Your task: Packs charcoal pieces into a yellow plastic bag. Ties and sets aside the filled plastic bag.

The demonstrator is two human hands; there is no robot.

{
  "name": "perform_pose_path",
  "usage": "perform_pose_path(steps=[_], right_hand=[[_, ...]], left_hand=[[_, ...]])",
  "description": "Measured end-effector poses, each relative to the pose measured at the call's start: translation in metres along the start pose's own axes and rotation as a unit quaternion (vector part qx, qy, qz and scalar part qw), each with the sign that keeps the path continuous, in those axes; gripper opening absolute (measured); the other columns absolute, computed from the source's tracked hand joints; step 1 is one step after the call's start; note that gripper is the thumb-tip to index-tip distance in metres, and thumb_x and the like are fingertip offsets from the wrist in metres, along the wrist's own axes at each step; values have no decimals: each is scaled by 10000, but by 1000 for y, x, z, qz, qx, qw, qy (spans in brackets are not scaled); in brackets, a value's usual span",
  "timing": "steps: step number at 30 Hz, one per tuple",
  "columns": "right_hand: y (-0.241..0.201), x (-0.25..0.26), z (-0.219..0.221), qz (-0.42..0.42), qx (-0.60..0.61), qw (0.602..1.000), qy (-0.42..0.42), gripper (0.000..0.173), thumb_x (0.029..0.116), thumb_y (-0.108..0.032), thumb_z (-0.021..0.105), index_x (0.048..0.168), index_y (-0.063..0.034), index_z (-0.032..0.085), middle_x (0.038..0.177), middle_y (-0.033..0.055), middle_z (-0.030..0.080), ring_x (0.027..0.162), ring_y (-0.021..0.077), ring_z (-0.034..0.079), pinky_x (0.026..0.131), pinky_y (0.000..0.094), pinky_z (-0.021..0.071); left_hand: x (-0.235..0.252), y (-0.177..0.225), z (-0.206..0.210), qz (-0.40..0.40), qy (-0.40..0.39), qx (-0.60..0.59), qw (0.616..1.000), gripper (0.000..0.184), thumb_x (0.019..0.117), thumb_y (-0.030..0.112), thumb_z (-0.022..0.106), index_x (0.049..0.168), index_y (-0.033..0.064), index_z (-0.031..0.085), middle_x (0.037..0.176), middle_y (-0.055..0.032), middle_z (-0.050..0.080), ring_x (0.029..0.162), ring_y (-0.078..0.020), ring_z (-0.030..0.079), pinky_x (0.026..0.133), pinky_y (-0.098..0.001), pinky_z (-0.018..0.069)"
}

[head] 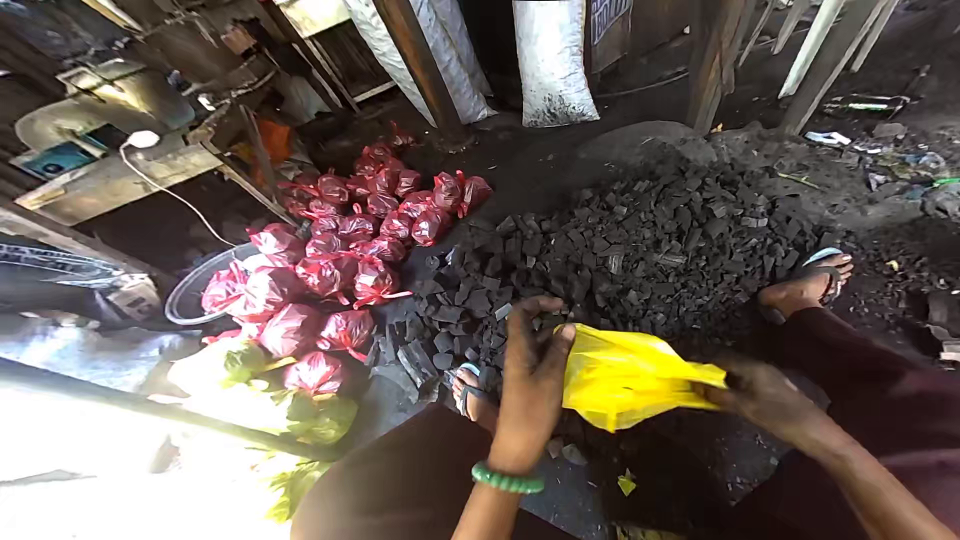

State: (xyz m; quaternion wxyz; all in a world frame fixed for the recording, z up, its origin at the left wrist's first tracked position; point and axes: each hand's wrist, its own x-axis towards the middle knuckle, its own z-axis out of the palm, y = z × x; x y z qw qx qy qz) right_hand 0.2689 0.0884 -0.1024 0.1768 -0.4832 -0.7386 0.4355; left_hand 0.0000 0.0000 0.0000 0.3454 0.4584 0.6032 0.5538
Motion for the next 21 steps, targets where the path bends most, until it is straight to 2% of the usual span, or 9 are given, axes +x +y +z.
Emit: perform_pose_path(steps=[3, 5, 7, 9, 12, 14, 17, 19, 21], right_hand=[[-11, 12, 18, -51, 34, 995, -81, 929, 741, -464, 868, 1512, -131, 471, 1490, 150, 509, 1339, 290, 531, 1085, 534, 472], [-35, 20, 32, -101, 80, 988, -87, 1053, 691, -470, 898, 1574, -196, 395, 1511, 73, 509, 1349, 193, 525, 1099, 440, 480], [-56, 30, 41, -160, 48, 983, -71, 716, 799, -280, 835, 1445, -127, 568, 1266, 98, 674, 1136, 222, 655, 972, 464, 547], [-61, 48, 44, -231, -45, 972, -14, 214, 870, -55, 729, 1081, -41, 762, 956, 125, 745, 879, 278, 720, 800, 505, 586], [-56, 86, 31, -199, -66, 978, -15, 85, 954, -36, 682, 978, -16, 761, 888, 143, 725, 833, 296, 708, 792, 538, 574], [-59, 113, 26, -151, 32, 988, -30, 86, 968, -41, 678, 991, 0, 750, 887, 106, 725, 797, 193, 683, 780, 429, 564], [-54, 164, 42, -109, 276, 955, -24, 163, 965, -46, 620, 1117, -3, 659, 997, 48, 687, 847, 93, 678, 763, 290, 596], [-47, 204, 59, -44, 304, 951, -34, 427, 980, -109, 656, 1387, -72, 529, 1250, 147, 622, 1035, 261, 680, 826, 461, 610], [-37, 242, 82, 15, 204, 978, -33, 712, 928, -165, 767, 1541, -104, 410, 1454, 259, 511, 1260, 413, 565, 992, 601, 495]], left_hand=[[14, -23, 2, -1, -100, 110, 989, 236, 1059, 102, 521, 1283, 101, 596, 972, -54, 691, 732, -127, 640, 657, -332, 553], [17, -22, 11, -11, -228, 122, 966, 216, 1066, 91, 489, 1131, 66, 694, 991, -56, 697, 818, -126, 648, 753, -346, 555], [25, -18, 14, -3, -357, 175, 917, 252, 1048, 70, 500, 1103, 37, 744, 1075, -100, 709, 968, -156, 659, 886, -365, 538], [38, -15, 1, 2, -414, 332, 848, 224, 1009, 56, 556, 1096, 57, 763, 1157, -157, 677, 1057, -273, 651, 915, -471, 529], [63, -16, -36, -84, -317, 612, 720, 201, 916, -43, 644, 1056, 53, 753, 1323, -207, 601, 1037, -418, 663, 804, -589, 563], [85, -17, -59, -136, -238, 681, 679, 275, 894, -75, 660, 1125, 53, 740, 1407, -222, 550, 1051, -465, 653, 797, -617, 558], [113, -18, -90, -149, -137, 666, 718, 363, 910, -119, 592, 1179, 80, 732, 1431, -246, 543, 1085, -507, 643, 844, -652, 541], [127, -19, -110, -174, -75, 624, 758, 373, 887, -132, 601, 1191, 54, 712, 1451, -275, 509, 1108, -532, 619, 877, -677, 519], [134, -17, -121, -210, -35, 596, 774, 410, 882, -117, 645, 1265, 30, 661, 1488, -294, 449, 1099, -541, 614, 877, -681, 516]])
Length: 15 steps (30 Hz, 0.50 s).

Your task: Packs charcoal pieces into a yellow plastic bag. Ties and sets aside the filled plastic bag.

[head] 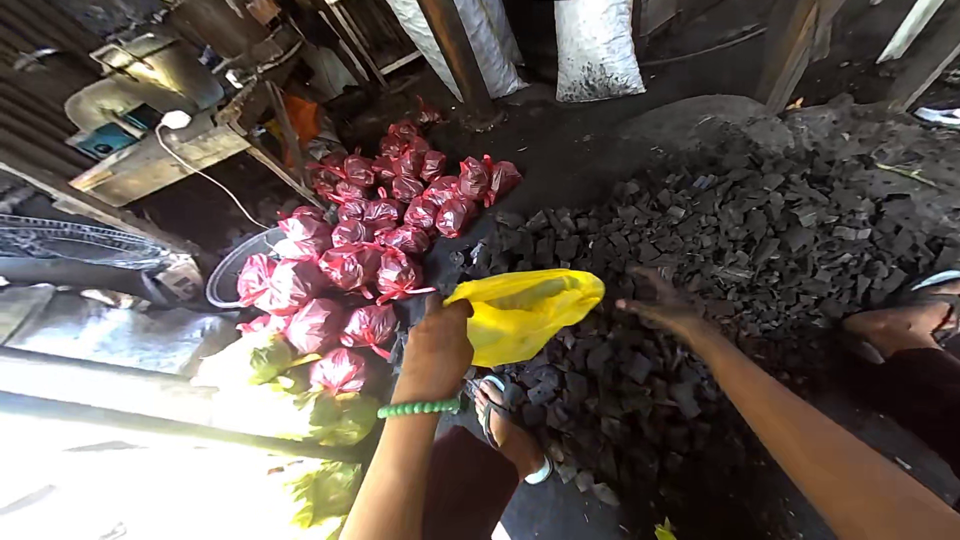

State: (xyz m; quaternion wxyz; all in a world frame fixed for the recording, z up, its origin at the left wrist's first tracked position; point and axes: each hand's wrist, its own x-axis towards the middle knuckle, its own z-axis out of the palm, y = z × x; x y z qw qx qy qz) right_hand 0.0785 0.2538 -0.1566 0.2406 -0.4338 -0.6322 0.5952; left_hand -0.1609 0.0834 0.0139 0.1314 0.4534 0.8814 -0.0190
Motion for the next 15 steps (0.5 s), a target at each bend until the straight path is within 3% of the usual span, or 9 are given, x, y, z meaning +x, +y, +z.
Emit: perform_pose_path(steps=[2, 5, 6, 8, 9, 11, 13, 15], right_hand=[[19, 34, 22, 58, -94, 994, 17, 903, 849, -266, 859, 1585, -115, 358, 1566, 338, 349, 1382, 541, 420, 1078, 708, 380], [34, 68, 57, 127, -232, 964, 32, 1059, 813, -463, 862, 1639, -219, 245, 1658, 340, 104, 1398, 599, 367, 1031, 716, 418], [35, 77, 65, 143, -268, 952, 35, 1070, 818, -477, 853, 1648, -269, 210, 1681, 301, 48, 1433, 586, 321, 1031, 714, 418], [41, 93, 76, 143, -305, 941, 31, 1069, 823, -420, 864, 1651, -316, 196, 1713, 217, -18, 1512, 571, 132, 1023, 795, 342], [43, 99, 78, 140, -320, 937, 20, 1046, 837, -405, 854, 1651, -330, 200, 1721, 187, -6, 1525, 562, 79, 1011, 825, 318], [44, 103, 78, 133, -340, 931, -2, 942, 909, -354, 791, 1647, -357, 206, 1716, 177, 102, 1529, 557, 67, 998, 820, 330], [48, 96, 76, 120, -355, 927, -6, 855, 951, -281, 747, 1635, -373, 243, 1650, 206, 282, 1497, 550, 210, 983, 744, 429], [58, 81, 72, 84, -362, 928, 18, 808, 931, -214, 762, 1609, -339, 339, 1554, 236, 416, 1412, 540, 374, 968, 675, 493]], left_hand=[[3, -6, -4, -15, 6, -18, 1000, 409, 891, -82, 663, 1285, 21, 628, 1510, -303, 415, 1026, -529, 641, 820, -669, 542], [11, -12, -4, -19, -13, 4, 1000, 305, 989, 120, 655, 1286, 49, 645, 1472, -260, 485, 1057, -474, 651, 876, -642, 529], [13, -14, -3, -17, -20, 12, 1000, 285, 1023, 189, 622, 1273, 57, 659, 1412, -248, 546, 1063, -460, 654, 890, -640, 520], [14, -17, -1, -18, -30, 30, 999, 306, 1081, 265, 514, 1237, 61, 681, 1163, -232, 673, 974, -427, 684, 850, -621, 531], [14, -17, 1, -21, -34, 35, 999, 326, 1097, 271, 471, 1216, 54, 685, 1052, -233, 698, 939, -428, 689, 830, -618, 529], [15, -17, 2, -33, -52, 40, 997, 324, 1107, 241, 442, 1216, 48, 679, 972, -236, 706, 927, -438, 692, 832, -613, 529], [15, -18, 6, -35, -63, 41, 997, 275, 1084, 149, 478, 1239, 52, 682, 1019, -249, 706, 989, -455, 679, 868, -620, 516], [16, -17, 10, -26, -59, 41, 997, 265, 1031, 52, 541, 1254, 58, 684, 1166, -250, 681, 1080, -456, 655, 923, -619, 506]])
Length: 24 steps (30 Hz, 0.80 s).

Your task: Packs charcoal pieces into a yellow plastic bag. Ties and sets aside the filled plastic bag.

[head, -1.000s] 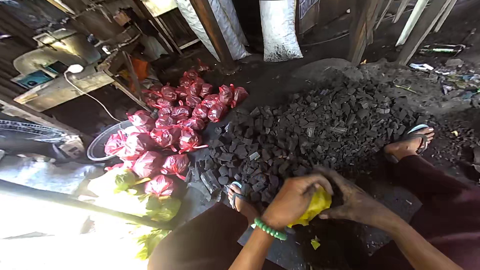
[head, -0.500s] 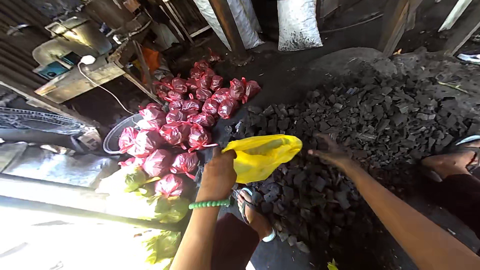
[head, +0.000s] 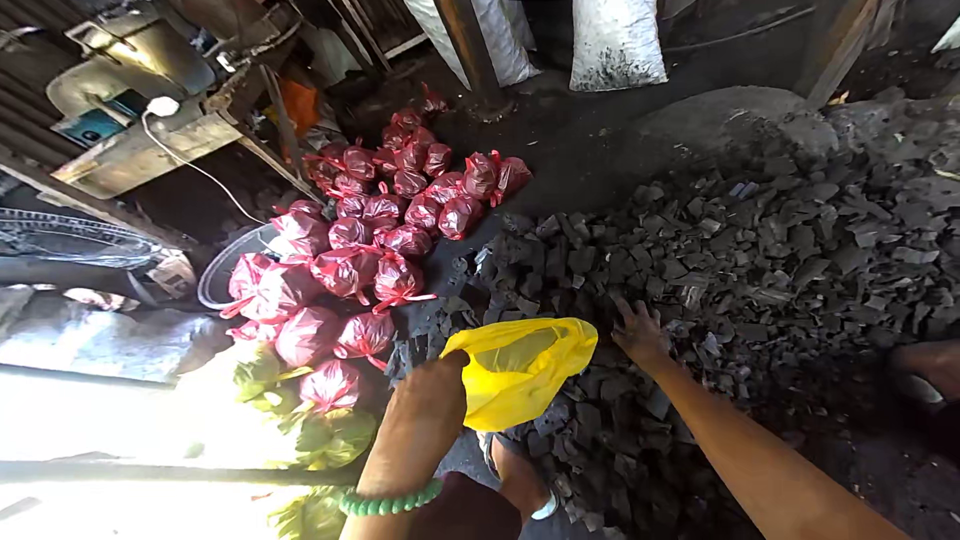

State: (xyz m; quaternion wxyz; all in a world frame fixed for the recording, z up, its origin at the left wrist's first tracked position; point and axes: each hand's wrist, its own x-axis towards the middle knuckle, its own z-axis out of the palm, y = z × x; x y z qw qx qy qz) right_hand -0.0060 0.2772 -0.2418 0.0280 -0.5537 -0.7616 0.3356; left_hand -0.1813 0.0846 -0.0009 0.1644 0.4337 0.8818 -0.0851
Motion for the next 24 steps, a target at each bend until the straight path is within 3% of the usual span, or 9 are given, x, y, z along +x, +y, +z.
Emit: perform_pose_path(steps=[5, 7, 10, 13, 15, 17, 19, 21, 24], right_hand=[[55, -36, -5, 34, 257, 965, 34, 761, 902, -133, 795, 1565, -134, 422, 1527, 276, 454, 1367, 466, 484, 1082, 637, 431], [66, -58, -16, 65, 471, 877, 70, 735, 925, -39, 735, 1565, -115, 382, 1464, 220, 517, 1238, 338, 579, 987, 518, 514], [50, -99, -44, 65, 684, 724, 57, 638, 1001, -167, 615, 1561, -320, 350, 1223, 97, 627, 904, 228, 673, 694, 415, 598], [13, -133, -62, -85, 771, 632, -1, 860, 816, -372, 816, 1526, -357, 331, 1122, 49, 692, 858, 214, 724, 676, 397, 639], [-3, -137, -58, -188, 716, 672, -24, 887, 791, -334, 860, 1523, -311, 361, 1192, 8, 683, 952, 169, 715, 764, 378, 638], [-4, -132, -51, -254, 499, 828, -16, 775, 818, -99, 786, 1507, -112, 430, 1331, 58, 613, 1157, 156, 635, 937, 360, 578], [-6, -123, -48, -256, 134, 955, -76, 680, 857, -136, 816, 1481, -177, 549, 1546, 159, 454, 1439, 373, 408, 1056, 581, 470], [-17, -114, -54, -220, -55, 955, -191, 660, 944, -264, 758, 1542, -304, 480, 1653, 188, 283, 1500, 495, 252, 1070, 695, 387], [-20, -99, -87, -289, 74, 939, -170, 371, 1007, -181, 661, 1369, -98, 655, 1460, 187, 561, 1330, 369, 552, 1081, 568, 458]], left_hand=[[1, 19, 11, 32, 0, 8, 999, 353, 930, -69, 628, 1262, 44, 667, 1509, -236, 446, 1114, -458, 639, 904, -578, 551], [1, 34, 20, 37, -31, 16, 999, 424, 918, -95, 615, 1324, 27, 631, 1554, -241, 386, 1105, -464, 643, 899, -573, 561], [0, 59, 40, 54, -97, 18, 994, 528, 937, -75, 601, 1450, 26, 525, 1588, -240, 328, 1093, -464, 648, 901, -556, 568], [-3, 77, 53, 106, -126, -103, 981, 675, 892, -30, 687, 1515, 20, 434, 1557, -267, 374, 1203, -465, 594, 983, -583, 520], [-3, 85, 55, 124, -135, -190, 964, 806, 872, 0, 745, 1570, 48, 346, 1540, -276, 392, 1219, -442, 585, 983, -569, 514], [6, 83, 61, 131, -115, -230, 957, 853, 837, -24, 759, 1573, 42, 332, 1486, -315, 441, 1206, -472, 582, 963, -613, 504], [13, 76, 68, 129, -95, -195, 968, 802, 839, -43, 736, 1545, 6, 360, 1473, -332, 450, 1172, -492, 598, 932, -623, 512], [17, 72, 69, 126, -95, -129, 979, 747, 859, -62, 696, 1536, -8, 388, 1541, -299, 400, 1235, -486, 573, 992, -615, 491], [9, 64, 40, 119, -71, -124, 983, 632, 892, -60, 646, 1496, 44, 489, 1477, -285, 482, 1248, -485, 563, 1013, -642, 463]])
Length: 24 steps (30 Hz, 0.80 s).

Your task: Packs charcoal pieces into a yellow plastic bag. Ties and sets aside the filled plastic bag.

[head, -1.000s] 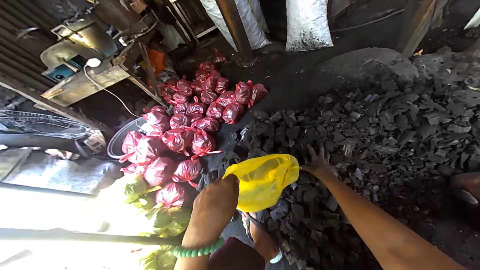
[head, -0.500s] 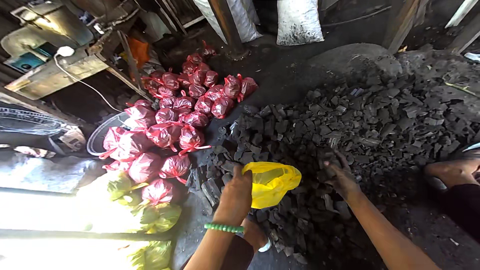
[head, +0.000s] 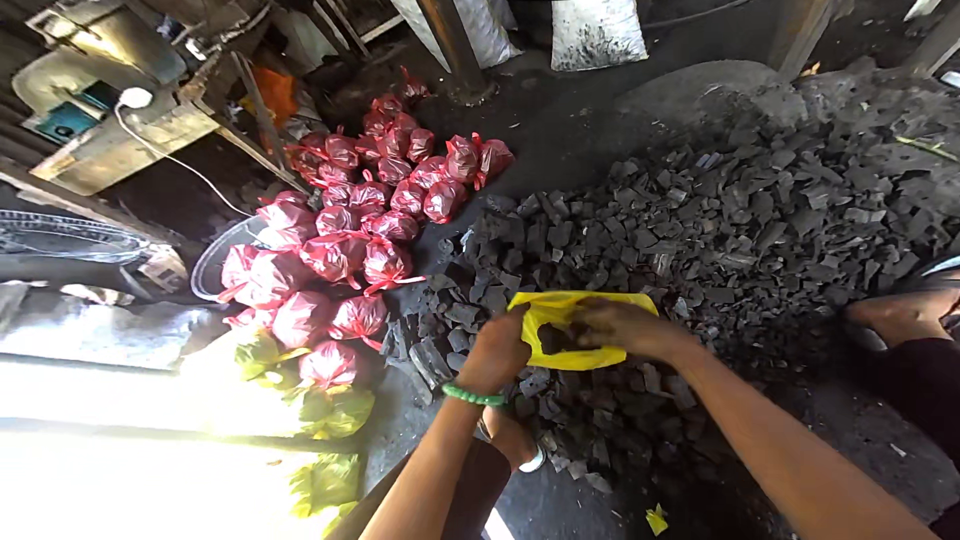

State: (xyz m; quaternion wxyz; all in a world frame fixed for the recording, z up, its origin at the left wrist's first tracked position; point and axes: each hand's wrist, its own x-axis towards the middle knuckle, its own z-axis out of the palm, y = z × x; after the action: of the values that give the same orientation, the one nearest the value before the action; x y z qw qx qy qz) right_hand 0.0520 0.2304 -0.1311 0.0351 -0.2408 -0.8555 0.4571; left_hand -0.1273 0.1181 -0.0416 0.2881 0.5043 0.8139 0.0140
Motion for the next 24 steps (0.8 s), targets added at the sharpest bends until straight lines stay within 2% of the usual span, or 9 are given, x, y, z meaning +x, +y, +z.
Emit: perform_pose_path(steps=[2, 4, 6, 9, 11, 12, 16, 20, 24], right_hand=[[10, 2, -18, -48, 235, 961, 134, 247, 1027, -78, 540, 1186, 44, 683, 1166, 160, 705, 1023, 237, 692, 921, 421, 568], [31, 14, -20, -31, 353, 898, 262, 162, 1026, -97, 529, 1074, 7, 643, 958, 77, 725, 814, 149, 722, 752, 345, 630], [59, 26, -5, 52, 254, 929, 263, 281, 953, -86, 699, 1189, 45, 621, 1085, 190, 670, 948, 280, 678, 847, 474, 578], [76, 42, 53, 175, 45, 978, 102, 902, 756, -358, 922, 1531, -210, 485, 1602, 232, 362, 1425, 489, 402, 1058, 732, 403], [73, 48, 90, 210, -28, 977, 36, 1055, 768, -326, 918, 1623, -354, 301, 1713, 191, 94, 1526, 524, 160, 1056, 775, 346], [71, 47, 100, 218, -54, 974, 30, 1003, 808, -256, 888, 1619, -368, 308, 1717, 181, 75, 1528, 523, 149, 1052, 740, 389], [79, 34, 100, 203, -71, 975, 53, 626, 909, -117, 774, 1476, -261, 550, 1680, 205, 212, 1481, 527, 278, 1045, 630, 471], [88, 10, 89, 209, 38, 957, 196, 511, 832, -61, 822, 1317, -105, 664, 1560, 258, 401, 1366, 491, 467, 1024, 617, 491], [104, -21, 77, 181, 238, 900, 318, 541, 758, 50, 854, 1253, -5, 642, 1390, 282, 524, 1248, 426, 545, 989, 597, 490]], left_hand=[[-28, -4, -34, 35, 76, -39, 996, 492, 921, -48, 630, 1402, 49, 590, 1339, -295, 587, 1102, -496, 624, 882, -679, 498], [-52, -17, -63, 56, 159, -60, 984, 325, 943, -16, 629, 1247, 88, 681, 1137, -215, 682, 857, -389, 663, 696, -604, 528], [-61, -26, -79, 31, 204, -80, 975, 182, 955, 15, 664, 1092, 120, 721, 1030, -110, 708, 757, -264, 651, 652, -508, 531], [-56, -31, -75, 4, 206, -28, 978, 216, 934, -8, 697, 1122, 95, 721, 1026, -143, 702, 772, -295, 660, 673, -534, 538], [-49, -30, -67, 16, 188, 25, 982, 276, 920, -23, 702, 1185, 56, 712, 1127, -201, 690, 903, -381, 677, 778, -616, 537], [-46, -29, -63, 20, 176, 40, 983, 301, 921, -11, 706, 1215, 55, 702, 1175, -212, 678, 946, -398, 676, 808, -625, 534], [-43, -28, -57, 15, 136, 16, 991, 375, 915, 33, 736, 1277, 114, 685, 1179, -176, 661, 851, -317, 670, 727, -545, 551], [-44, -24, -59, 0, 114, -94, 989, 471, 899, 14, 751, 1320, 206, 660, 1150, -115, 679, 687, -222, 647, 584, -425, 545], [-32, -23, -41, 28, 78, -87, 993, 414, 923, 37, 730, 1319, 129, 655, 1209, -162, 663, 906, -301, 685, 771, -531, 568]])
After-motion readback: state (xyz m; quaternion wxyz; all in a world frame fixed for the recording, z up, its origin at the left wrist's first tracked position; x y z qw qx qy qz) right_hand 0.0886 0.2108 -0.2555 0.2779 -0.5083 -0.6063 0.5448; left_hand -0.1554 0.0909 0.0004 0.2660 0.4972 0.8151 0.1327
